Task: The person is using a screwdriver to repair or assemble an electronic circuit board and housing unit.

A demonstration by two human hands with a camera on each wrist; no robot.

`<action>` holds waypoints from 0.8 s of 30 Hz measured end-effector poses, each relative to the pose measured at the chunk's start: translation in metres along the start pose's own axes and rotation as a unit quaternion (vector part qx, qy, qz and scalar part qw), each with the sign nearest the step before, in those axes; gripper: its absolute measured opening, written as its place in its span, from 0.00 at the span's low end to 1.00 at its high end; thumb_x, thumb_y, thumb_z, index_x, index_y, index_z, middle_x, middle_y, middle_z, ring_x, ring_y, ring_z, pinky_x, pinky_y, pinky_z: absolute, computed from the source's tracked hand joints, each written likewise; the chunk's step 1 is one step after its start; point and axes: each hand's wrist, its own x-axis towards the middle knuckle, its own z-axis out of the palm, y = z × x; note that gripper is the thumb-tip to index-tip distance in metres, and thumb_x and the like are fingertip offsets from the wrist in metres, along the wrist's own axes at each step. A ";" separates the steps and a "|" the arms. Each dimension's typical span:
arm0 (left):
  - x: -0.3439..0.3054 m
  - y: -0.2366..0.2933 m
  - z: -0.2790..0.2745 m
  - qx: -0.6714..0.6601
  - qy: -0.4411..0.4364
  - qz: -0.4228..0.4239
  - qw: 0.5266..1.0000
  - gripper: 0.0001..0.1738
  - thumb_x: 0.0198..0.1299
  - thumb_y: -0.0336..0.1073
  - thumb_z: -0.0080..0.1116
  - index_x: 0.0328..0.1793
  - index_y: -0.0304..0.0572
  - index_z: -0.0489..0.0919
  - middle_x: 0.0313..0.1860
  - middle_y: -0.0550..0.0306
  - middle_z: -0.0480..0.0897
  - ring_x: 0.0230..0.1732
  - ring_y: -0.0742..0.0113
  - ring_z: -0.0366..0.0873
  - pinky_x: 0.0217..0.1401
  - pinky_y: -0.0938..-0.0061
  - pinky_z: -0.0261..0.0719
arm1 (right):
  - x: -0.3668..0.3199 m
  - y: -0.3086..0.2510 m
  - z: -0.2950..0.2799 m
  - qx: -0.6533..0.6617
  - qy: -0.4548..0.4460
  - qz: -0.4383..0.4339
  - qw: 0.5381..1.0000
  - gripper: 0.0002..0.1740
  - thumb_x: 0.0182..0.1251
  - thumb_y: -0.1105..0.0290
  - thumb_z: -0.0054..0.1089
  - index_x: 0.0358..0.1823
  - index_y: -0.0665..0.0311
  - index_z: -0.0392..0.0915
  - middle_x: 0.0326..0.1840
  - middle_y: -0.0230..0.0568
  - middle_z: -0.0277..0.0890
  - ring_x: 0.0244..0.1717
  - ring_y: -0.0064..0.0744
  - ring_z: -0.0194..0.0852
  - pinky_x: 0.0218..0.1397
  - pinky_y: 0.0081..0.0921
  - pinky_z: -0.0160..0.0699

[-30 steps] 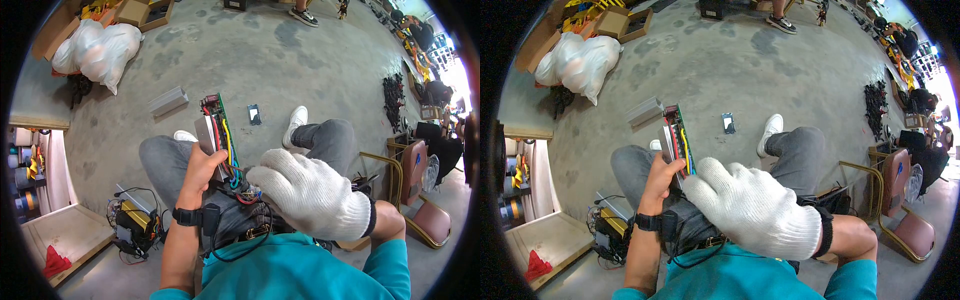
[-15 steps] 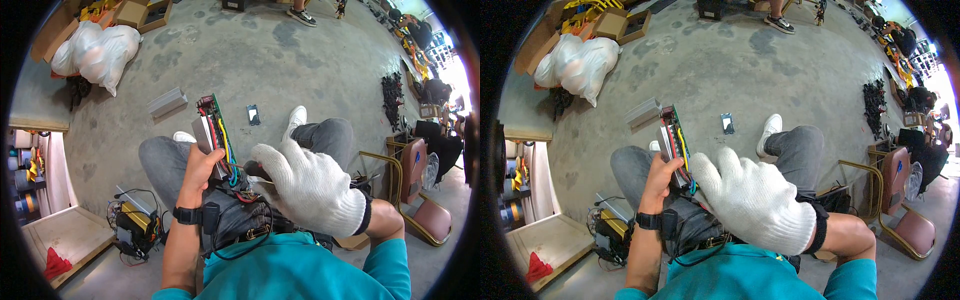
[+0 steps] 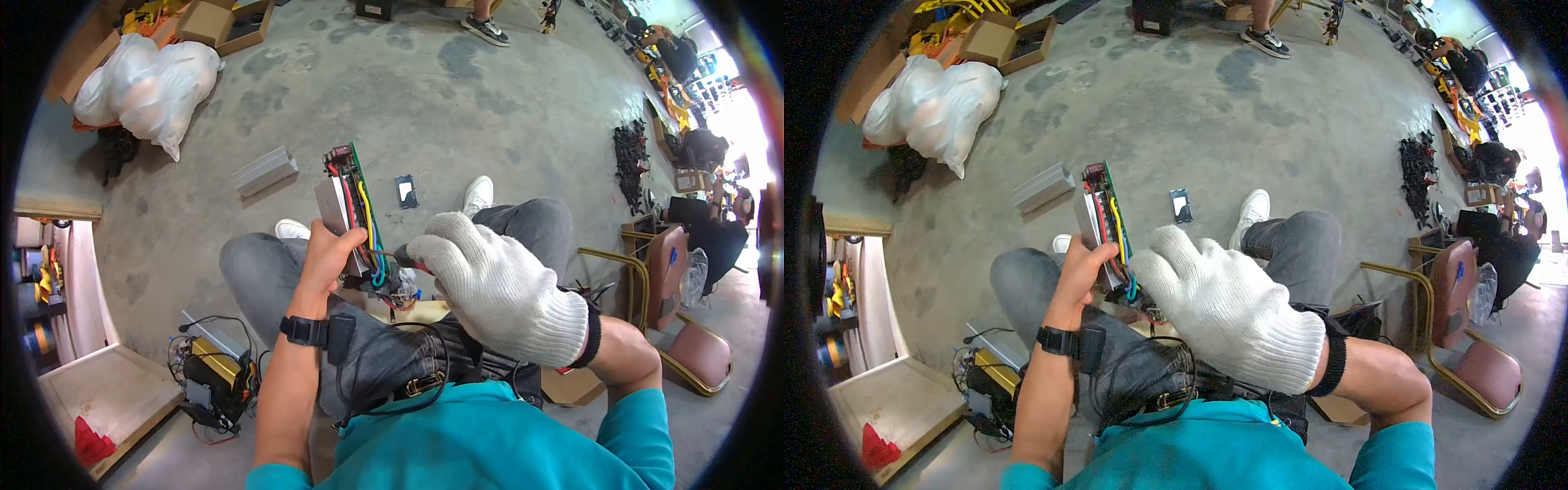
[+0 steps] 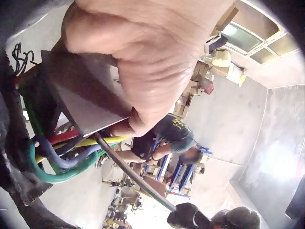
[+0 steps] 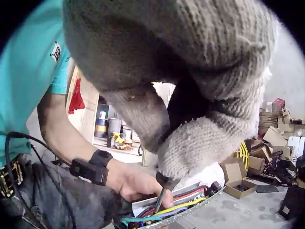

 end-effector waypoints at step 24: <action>0.037 -0.034 -0.007 -0.043 -0.074 -0.044 0.995 0.27 0.59 0.38 0.69 0.58 0.26 0.74 0.42 0.51 0.84 0.35 0.67 0.84 0.37 0.71 0.83 | 0.019 -0.015 0.021 0.032 -0.104 0.220 0.969 0.29 0.69 0.65 0.68 0.66 0.67 0.68 0.54 0.55 0.76 0.39 0.52 0.89 0.40 0.44 0.88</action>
